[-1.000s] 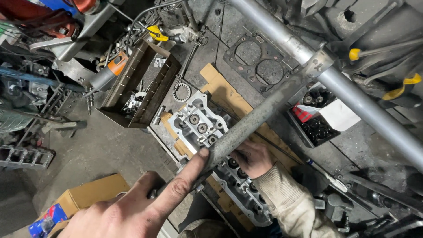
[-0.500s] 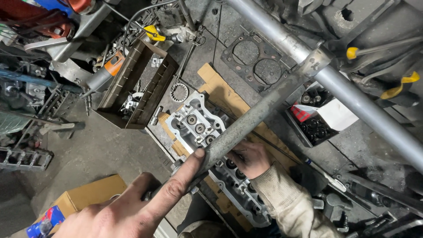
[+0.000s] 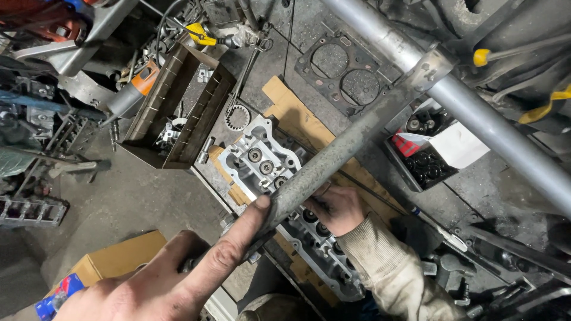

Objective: The person uses a long metal bar to apply pressure to a component within a disassembled engine cylinder head. They manipulate the bar with both hands to adjust the internal parts while the engine head rests on a workbench.

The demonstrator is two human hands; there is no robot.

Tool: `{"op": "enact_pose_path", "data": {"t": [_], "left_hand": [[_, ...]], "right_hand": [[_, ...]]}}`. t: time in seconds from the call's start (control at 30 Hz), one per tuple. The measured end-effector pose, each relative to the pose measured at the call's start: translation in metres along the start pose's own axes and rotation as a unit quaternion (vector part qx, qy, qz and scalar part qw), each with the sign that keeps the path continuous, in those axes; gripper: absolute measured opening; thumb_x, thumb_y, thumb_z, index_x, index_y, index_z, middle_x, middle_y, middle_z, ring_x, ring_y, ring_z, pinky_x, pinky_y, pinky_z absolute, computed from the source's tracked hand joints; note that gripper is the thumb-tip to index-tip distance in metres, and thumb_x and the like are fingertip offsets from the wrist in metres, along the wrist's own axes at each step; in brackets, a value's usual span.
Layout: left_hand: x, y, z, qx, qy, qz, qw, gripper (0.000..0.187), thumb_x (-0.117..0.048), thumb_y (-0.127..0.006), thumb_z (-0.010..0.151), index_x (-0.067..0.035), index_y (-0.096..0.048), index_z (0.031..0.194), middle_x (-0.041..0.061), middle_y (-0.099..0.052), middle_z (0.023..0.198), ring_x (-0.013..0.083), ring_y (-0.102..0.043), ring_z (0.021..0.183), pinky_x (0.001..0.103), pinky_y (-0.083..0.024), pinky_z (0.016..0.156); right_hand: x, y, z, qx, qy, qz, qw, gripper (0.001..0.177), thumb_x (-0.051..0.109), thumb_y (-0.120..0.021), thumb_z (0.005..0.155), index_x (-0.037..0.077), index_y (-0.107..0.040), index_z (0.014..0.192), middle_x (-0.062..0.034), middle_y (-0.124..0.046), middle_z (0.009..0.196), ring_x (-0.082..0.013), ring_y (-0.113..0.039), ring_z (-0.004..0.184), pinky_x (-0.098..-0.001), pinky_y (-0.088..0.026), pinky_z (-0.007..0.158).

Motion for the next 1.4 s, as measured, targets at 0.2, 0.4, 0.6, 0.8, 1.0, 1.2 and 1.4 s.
{"op": "enact_pose_path", "data": {"t": [0.2, 0.4, 0.6, 0.8, 1.0, 1.2, 1.4], "left_hand": [[0.002, 0.003, 0.007, 0.058, 0.009, -0.034, 0.998, 0.079, -0.018, -0.047, 0.084, -0.049, -0.038, 0.156, 0.007, -0.077, 0.109, 0.0099, -0.066, 0.040, 0.028, -0.052, 0.029], [0.004, 0.002, 0.009, 0.069, -0.018, -0.083, 0.994, 0.081, -0.015, -0.054, 0.082, -0.044, -0.041, 0.157, 0.006, -0.077, 0.101, 0.0177, -0.069, 0.051, 0.037, -0.055, 0.034], [0.003, -0.002, 0.000, 0.008, -0.031, -0.048, 0.998, 0.077, -0.021, -0.053, 0.086, -0.043, -0.040, 0.158, 0.004, -0.076, 0.105, 0.0177, -0.071, 0.063, 0.037, -0.057, 0.049], [-0.002, -0.028, -0.002, 0.021, -0.033, 0.112, 0.993, 0.060, -0.024, -0.048, 0.098, -0.033, -0.039, 0.157, 0.011, -0.075, 0.119, 0.0237, -0.075, 0.069, 0.036, -0.060, 0.054], [-0.022, -0.105, -0.043, 0.090, 0.203, -0.438, 0.871, 0.056, -0.028, -0.056, 0.096, -0.039, -0.057, 0.151, 0.004, -0.077, 0.123, 0.0218, -0.070, 0.115, 0.040, -0.052, 0.099], [-0.024, -0.108, -0.043, 0.088, 0.251, -0.319, 0.910, 0.058, -0.024, -0.058, 0.089, -0.044, -0.061, 0.143, 0.005, -0.075, 0.106, 0.0226, -0.074, 0.103, 0.041, -0.051, 0.102], [-0.012, -0.101, -0.048, 0.146, 0.249, -0.333, 0.898, 0.052, -0.029, -0.050, 0.096, -0.045, -0.060, 0.144, 0.004, -0.073, 0.090, 0.0191, -0.074, 0.082, 0.035, -0.057, 0.085]], "right_hand": [[0.007, 0.004, 0.003, -0.024, 0.013, 0.006, 1.000, 0.017, 0.012, -0.075, 0.089, 0.000, -0.076, 0.102, -0.0142, -0.079, 0.098, -0.0252, -0.080, 0.088, -0.0350, -0.063, 0.078], [-0.002, 0.000, 0.000, -0.005, 0.001, -0.024, 1.000, 0.015, 0.014, -0.078, 0.088, 0.002, -0.078, 0.097, -0.0118, -0.080, 0.095, -0.0226, -0.080, 0.082, -0.0344, -0.064, 0.075], [0.011, 0.005, 0.004, -0.023, 0.049, 0.004, 0.999, 0.016, 0.010, -0.077, 0.090, 0.002, -0.076, 0.104, -0.0135, -0.079, 0.105, -0.0236, -0.080, 0.089, -0.0338, -0.065, 0.078], [0.004, 0.006, 0.001, -0.032, 0.008, -0.004, 0.999, 0.018, 0.006, -0.076, 0.085, 0.001, -0.076, 0.102, -0.0159, -0.078, 0.100, -0.0262, -0.080, 0.088, -0.0348, -0.063, 0.076], [-0.012, 0.001, -0.008, 0.002, -0.006, 0.038, 0.999, 0.016, 0.001, -0.074, 0.084, 0.003, -0.077, 0.099, -0.0121, -0.080, 0.098, -0.0237, -0.081, 0.084, -0.0340, -0.064, 0.078], [-0.006, 0.003, -0.005, 0.008, 0.004, 0.008, 1.000, 0.020, 0.000, -0.075, 0.081, 0.004, -0.077, 0.100, -0.0126, -0.078, 0.103, -0.0273, -0.079, 0.087, -0.0357, -0.063, 0.078], [0.006, 0.005, -0.002, 0.001, 0.047, 0.024, 0.999, 0.018, 0.005, -0.078, 0.084, 0.004, -0.077, 0.102, -0.0124, -0.078, 0.103, -0.0284, -0.078, 0.090, -0.0364, -0.062, 0.077]]}}
Point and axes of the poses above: each hand's wrist, its own z-axis towards the middle knuckle, its own y-axis out of the back of the hand, x = y × z, the point moved 4 cm from there along z, towards the middle knuckle
